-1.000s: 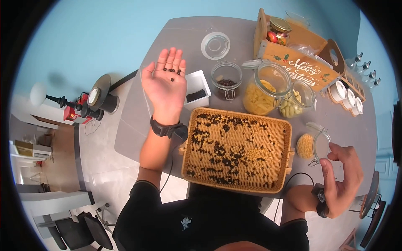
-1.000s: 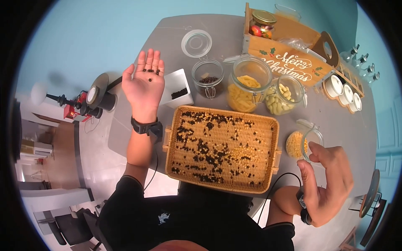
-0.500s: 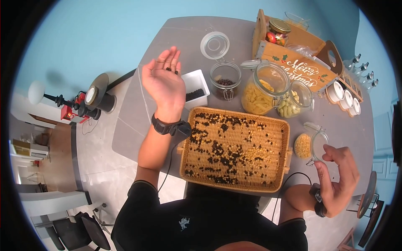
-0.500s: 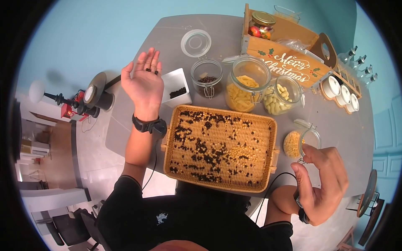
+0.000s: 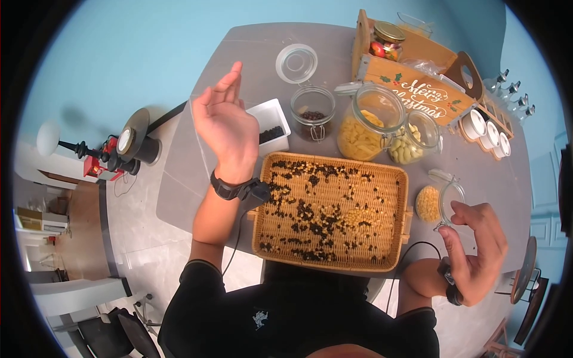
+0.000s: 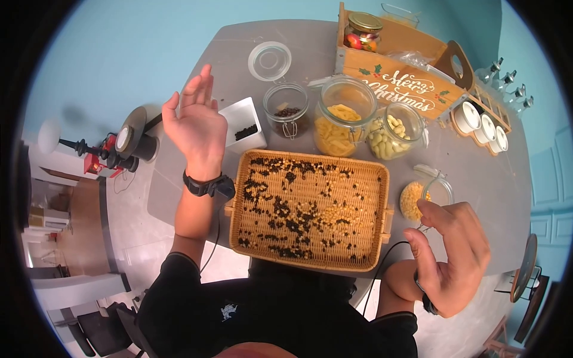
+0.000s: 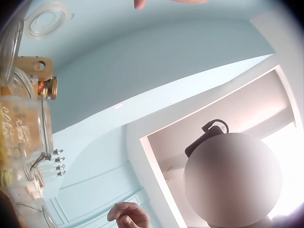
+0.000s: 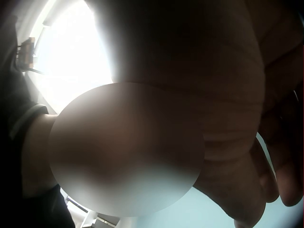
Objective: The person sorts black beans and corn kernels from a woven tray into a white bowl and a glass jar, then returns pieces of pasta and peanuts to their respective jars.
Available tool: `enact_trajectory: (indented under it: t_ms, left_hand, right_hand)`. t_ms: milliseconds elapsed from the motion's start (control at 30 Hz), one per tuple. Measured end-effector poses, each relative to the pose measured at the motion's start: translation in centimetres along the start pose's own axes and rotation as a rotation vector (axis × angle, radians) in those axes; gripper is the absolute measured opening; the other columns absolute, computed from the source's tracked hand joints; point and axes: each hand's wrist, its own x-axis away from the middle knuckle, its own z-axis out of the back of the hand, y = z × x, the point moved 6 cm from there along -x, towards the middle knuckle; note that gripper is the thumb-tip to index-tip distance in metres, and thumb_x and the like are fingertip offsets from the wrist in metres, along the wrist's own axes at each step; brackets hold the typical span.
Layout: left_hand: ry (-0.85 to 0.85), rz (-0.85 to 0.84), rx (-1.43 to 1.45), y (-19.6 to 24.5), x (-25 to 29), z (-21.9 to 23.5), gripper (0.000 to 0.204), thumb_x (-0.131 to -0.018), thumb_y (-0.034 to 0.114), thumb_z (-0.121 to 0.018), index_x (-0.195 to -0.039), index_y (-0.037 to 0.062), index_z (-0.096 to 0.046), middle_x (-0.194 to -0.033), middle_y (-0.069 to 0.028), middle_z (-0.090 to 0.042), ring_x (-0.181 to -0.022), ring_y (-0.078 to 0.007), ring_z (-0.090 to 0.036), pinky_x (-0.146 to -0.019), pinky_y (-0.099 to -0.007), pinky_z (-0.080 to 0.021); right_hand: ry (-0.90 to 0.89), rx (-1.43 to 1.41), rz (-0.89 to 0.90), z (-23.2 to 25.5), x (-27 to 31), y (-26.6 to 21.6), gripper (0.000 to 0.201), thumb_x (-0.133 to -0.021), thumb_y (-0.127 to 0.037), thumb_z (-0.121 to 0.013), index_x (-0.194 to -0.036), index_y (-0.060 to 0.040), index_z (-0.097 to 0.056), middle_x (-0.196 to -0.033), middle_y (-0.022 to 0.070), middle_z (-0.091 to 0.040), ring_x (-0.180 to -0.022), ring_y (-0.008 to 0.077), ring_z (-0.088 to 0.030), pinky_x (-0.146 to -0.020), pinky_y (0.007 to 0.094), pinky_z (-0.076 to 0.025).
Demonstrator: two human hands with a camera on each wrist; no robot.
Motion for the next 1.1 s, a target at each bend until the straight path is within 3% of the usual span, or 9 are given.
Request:
enact_trajectory:
  t_ms: [133, 233, 333, 433, 533, 633, 700, 800, 1100]
  left_hand:
    - [-0.036, -0.013, 0.064, 0.7, 1.0, -1.0, 0.047, -0.097, 0.041, -0.052, -0.124, 0.0086, -0.073, -0.162, -0.0152, -0.056, -0.159, -0.0251, -0.029, -0.13, -0.0479, 0.002]
    - [-0.058, -0.018, 0.118, 0.7, 3.1, -3.2, 0.026, -0.096, 0.023, -0.054, -0.107, 0.0114, -0.075, -0.152, -0.02, -0.062, -0.15, -0.029, -0.043, -0.126, -0.0452, -0.019]
    - [-0.485, 0.031, 0.084, -1.5, 5.9, -4.0, 0.02, -0.092, 0.004, -0.051, -0.082, 0.0121, -0.065, -0.114, -0.0176, -0.073, -0.109, -0.0279, -0.064, -0.102, -0.0375, -0.043]
    - [-0.808, 0.248, 0.233, -4.6, 9.4, -6.3, 0.03, -0.092, -0.007, -0.045, -0.068, 0.0116, -0.048, -0.077, -0.0048, -0.058, -0.069, -0.018, -0.05, -0.068, -0.0299, -0.04]
    - [-0.674, 0.795, 0.159, -9.1, 11.4, -5.5, 0.031, -0.092, -0.009, -0.043, -0.069, 0.0118, -0.045, -0.067, 0.0029, -0.04, -0.059, -0.011, -0.032, -0.056, -0.0293, -0.026]
    - [-0.697, 0.983, 0.132, -11.7, 12.6, -4.8, 0.032, -0.092, -0.01, -0.041, -0.069, 0.0124, -0.044, -0.068, 0.0026, -0.04, -0.059, -0.0088, -0.031, -0.053, -0.0256, -0.023]
    - [-0.7, 0.947, 0.106, -11.7, 12.6, -4.9, 0.032, -0.091, -0.011, -0.04, -0.07, 0.0123, -0.043, -0.069, 0.0028, -0.04, -0.059, -0.008, -0.031, -0.054, -0.0258, -0.023]
    - [-0.689, 0.874, 0.102, -11.7, 12.1, -4.8, 0.03, -0.09, -0.012, -0.04, -0.072, 0.0118, -0.044, -0.07, 0.0027, -0.041, -0.06, -0.008, -0.031, -0.054, -0.0257, -0.024]
    - [-0.61, 0.807, 0.102, -12.7, 11.4, -4.0, 0.027, -0.089, -0.012, -0.038, -0.08, 0.011, -0.047, -0.075, 0.0028, -0.043, -0.063, -0.0078, -0.035, -0.056, -0.0242, -0.028]
  right_hand:
    - [-0.061, 0.013, -0.016, -1.2, -0.3, -0.2, 0.039, -0.077, -0.005, -0.087, -0.113, 0.0035, -0.074, -0.09, 0.0155, -0.069, -0.079, 0.0321, -0.064, -0.071, 0.0389, -0.051]
    - [-0.263, 0.043, -0.076, -3.7, -0.5, -0.4, 0.05, -0.078, -0.006, -0.087, -0.125, -0.0016, -0.07, -0.102, 0.0164, -0.069, -0.091, 0.0377, -0.067, -0.078, 0.0452, -0.054]
    - [-0.476, 0.061, -0.036, -7.9, -1.3, -1.6, 0.056, -0.078, -0.006, -0.086, -0.13, -0.0043, -0.066, -0.107, 0.0159, -0.068, -0.101, 0.0386, -0.067, -0.082, 0.0489, -0.055]
    - [-0.606, 0.043, 0.064, -12.4, -1.5, -2.3, 0.055, -0.076, -0.006, -0.086, -0.126, -0.0041, -0.063, -0.109, 0.0155, -0.067, -0.108, 0.0385, -0.066, -0.086, 0.0503, -0.056]
    - [-0.693, 0.077, 0.048, -15.4, -1.3, -1.7, 0.055, -0.075, -0.008, -0.087, -0.124, -0.0032, -0.062, -0.112, 0.0159, -0.067, -0.111, 0.0387, -0.066, -0.089, 0.049, -0.057]
    - [-0.779, 0.098, -0.006, -17.6, -1.4, 0.6, 0.062, -0.073, -0.01, -0.09, -0.129, -0.0017, -0.063, -0.116, 0.0181, -0.069, -0.113, 0.0404, -0.066, -0.095, 0.0481, -0.055]
    - [-0.817, 0.063, 0.007, -20.2, -1.2, 2.8, 0.064, -0.071, -0.009, -0.091, -0.128, -0.0006, -0.064, -0.114, 0.0201, -0.07, -0.115, 0.0411, -0.066, -0.096, 0.048, -0.055]
    - [-0.794, 0.025, 0.061, -23.5, -0.8, 4.0, 0.03, -0.074, -0.001, -0.081, -0.102, 0.0021, -0.07, -0.102, 0.0216, -0.074, -0.101, 0.0425, -0.073, -0.083, 0.0499, -0.06]
    - [-0.983, 0.21, 0.022, -25.2, -0.1, 2.7, 0.023, -0.078, -0.003, -0.079, -0.1, -0.0022, -0.073, -0.099, 0.018, -0.077, -0.098, 0.0376, -0.076, -0.082, 0.0477, -0.061]
